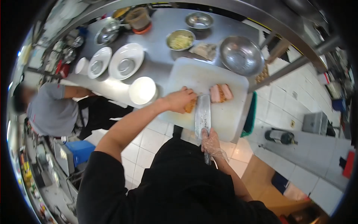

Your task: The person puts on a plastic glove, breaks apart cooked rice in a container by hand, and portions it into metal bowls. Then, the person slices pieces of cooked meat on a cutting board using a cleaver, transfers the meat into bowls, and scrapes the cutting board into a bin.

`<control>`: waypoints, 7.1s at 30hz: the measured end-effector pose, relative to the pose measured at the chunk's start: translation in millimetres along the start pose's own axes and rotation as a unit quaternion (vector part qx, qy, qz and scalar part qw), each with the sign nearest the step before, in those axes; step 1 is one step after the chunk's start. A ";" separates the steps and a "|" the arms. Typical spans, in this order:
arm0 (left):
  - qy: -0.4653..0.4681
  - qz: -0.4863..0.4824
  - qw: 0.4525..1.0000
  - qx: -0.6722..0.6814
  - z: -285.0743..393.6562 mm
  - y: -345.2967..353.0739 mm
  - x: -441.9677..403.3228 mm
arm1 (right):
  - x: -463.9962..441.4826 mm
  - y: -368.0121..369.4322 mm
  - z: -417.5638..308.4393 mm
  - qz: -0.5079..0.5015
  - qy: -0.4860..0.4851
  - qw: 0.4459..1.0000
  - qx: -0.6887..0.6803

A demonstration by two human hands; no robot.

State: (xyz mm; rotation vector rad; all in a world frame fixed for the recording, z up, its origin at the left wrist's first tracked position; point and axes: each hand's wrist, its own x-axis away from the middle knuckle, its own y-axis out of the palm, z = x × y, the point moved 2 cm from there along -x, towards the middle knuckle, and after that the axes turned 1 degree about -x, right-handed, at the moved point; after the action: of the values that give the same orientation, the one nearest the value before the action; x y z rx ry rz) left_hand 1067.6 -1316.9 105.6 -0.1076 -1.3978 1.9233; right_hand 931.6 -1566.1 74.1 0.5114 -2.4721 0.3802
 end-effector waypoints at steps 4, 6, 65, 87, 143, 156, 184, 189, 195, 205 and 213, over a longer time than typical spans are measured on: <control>-0.071 0.088 0.990 0.085 5.2 10.5 4.2 | -10.3 28.3 -13.1 0.024 0.008 0.999 -0.032; -0.099 0.122 0.982 0.108 4.2 6.0 10.1 | -18.4 31.0 -21.1 0.007 0.001 0.999 -0.047; -0.184 0.049 0.982 -0.009 124.1 -40.3 -174.8 | -17.6 -182.5 -6.5 0.197 -0.164 0.940 0.225; 0.052 0.217 0.975 0.009 37.7 -0.1 -7.1 | 21.1 -86.4 -44.2 0.217 -0.076 0.918 0.322; 0.160 0.190 0.938 0.241 -33.2 30.1 8.1 | 37.4 79.2 -161.8 0.142 0.075 0.879 0.449; 0.121 0.272 0.928 0.223 -13.9 16.1 3.8 | 25.1 46.9 -140.3 0.247 -0.033 0.882 0.401; 0.127 0.228 0.927 0.268 -5.2 79.2 -36.8 | -7.1 27.5 -106.7 0.185 -0.121 0.828 0.516; 0.179 0.298 0.905 0.244 -1.2 67.3 -26.9 | -13.9 26.1 -145.7 0.131 0.108 0.869 0.466; 0.160 0.311 0.914 0.205 -0.3 56.2 -12.1 | -19.3 22.9 -120.4 0.160 -0.055 0.846 0.506; 0.166 0.328 0.903 0.225 1.4 56.8 -17.0 | -14.0 24.5 -132.9 0.151 -0.004 0.865 0.479; 0.135 0.279 0.921 0.238 -9.1 71.3 -29.0 | 28.6 32.5 -130.6 0.106 0.089 0.881 0.452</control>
State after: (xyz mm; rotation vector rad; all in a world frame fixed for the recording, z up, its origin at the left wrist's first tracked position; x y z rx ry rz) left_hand 1056.2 -1336.4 31.5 -0.5631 -0.7258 2.5448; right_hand 958.7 -1496.1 189.3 0.5192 -2.0481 1.6246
